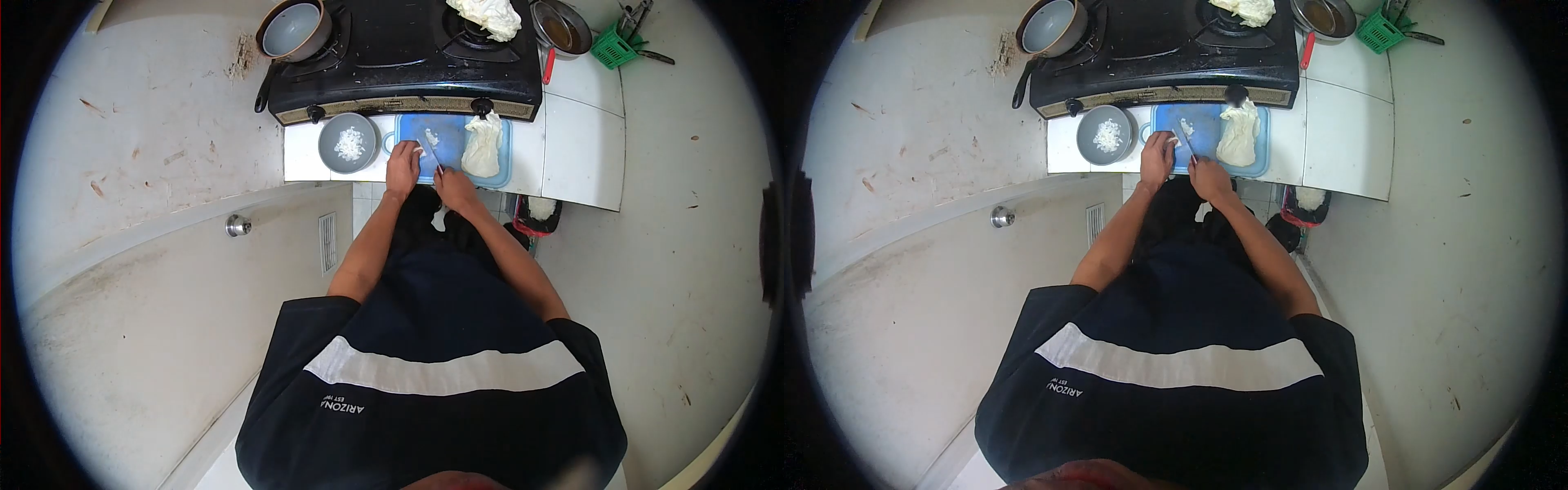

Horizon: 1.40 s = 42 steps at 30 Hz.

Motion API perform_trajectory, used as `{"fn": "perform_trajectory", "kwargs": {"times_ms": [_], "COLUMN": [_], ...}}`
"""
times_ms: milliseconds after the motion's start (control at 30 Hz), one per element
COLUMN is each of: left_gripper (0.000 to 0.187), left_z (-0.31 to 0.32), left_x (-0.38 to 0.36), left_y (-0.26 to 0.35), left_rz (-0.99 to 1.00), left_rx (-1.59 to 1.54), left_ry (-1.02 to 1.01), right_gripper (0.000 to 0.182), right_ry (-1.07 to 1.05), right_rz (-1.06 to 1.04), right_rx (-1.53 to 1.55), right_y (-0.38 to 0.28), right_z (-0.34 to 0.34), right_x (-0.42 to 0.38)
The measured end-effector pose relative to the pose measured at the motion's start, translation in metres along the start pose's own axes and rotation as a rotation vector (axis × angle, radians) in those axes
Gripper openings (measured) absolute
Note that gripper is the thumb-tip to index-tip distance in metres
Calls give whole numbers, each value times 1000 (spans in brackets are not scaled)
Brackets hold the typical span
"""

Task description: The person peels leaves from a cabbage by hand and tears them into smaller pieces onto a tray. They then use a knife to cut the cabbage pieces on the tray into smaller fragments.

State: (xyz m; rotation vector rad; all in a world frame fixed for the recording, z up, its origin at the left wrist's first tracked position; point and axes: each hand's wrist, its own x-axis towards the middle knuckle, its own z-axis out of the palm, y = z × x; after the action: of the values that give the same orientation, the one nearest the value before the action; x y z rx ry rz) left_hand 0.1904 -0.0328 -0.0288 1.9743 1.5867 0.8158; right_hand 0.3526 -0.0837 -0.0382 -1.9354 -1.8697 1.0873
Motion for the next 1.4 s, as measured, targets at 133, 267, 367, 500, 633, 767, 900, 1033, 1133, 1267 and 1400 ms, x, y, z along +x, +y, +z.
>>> {"fn": "perform_trajectory", "kwargs": {"times_ms": [133,267,367,500,633,767,900,1033,1133,1267,1400], "left_gripper": [14,14,14,14,13,12,12,17,22,26,24], "left_z": [0,-1,-3,-3,-2,-2,-1,-8,-13,-18,-11], "left_x": [0,1,1,1,1,1,-1,1,2,3,4], "left_y": [1,-1,1,-2,-3,-1,-4,-11,-7,-10,-8], "left_rz": [-32,-2,-55,-40,-19,-59,-51,63,89,104,-9], "left_rx": [-27,-10,-11,-23,-22,-41,-38,35,10,-33,-51], "left_ry": [8,9,-19,-16,-7,-6,-16,-74,-106,-139,-140], "right_gripper": [47,47,46,46,45,44,44,44,45,45,45], "right_ry": [-11,-36,-30,-27,37,16,-44,-20,-31,-19,-12], "right_rz": [-37,-96,-95,-85,-151,-73,-98,-128,-66,-75,-90], "right_rx": [-21,-37,-44,-62,-30,-35,-76,-20,-34,-53,-65], "right_y": [-2,-3,-6,-6,-10,1,2,-2,-2,-6,1], "right_z": [-6,-8,-9,1,2,18,9,8,11,3,6], "right_x": [3,-2,-4,10,12,-4,-8,-5,-4,-9,-11]}}
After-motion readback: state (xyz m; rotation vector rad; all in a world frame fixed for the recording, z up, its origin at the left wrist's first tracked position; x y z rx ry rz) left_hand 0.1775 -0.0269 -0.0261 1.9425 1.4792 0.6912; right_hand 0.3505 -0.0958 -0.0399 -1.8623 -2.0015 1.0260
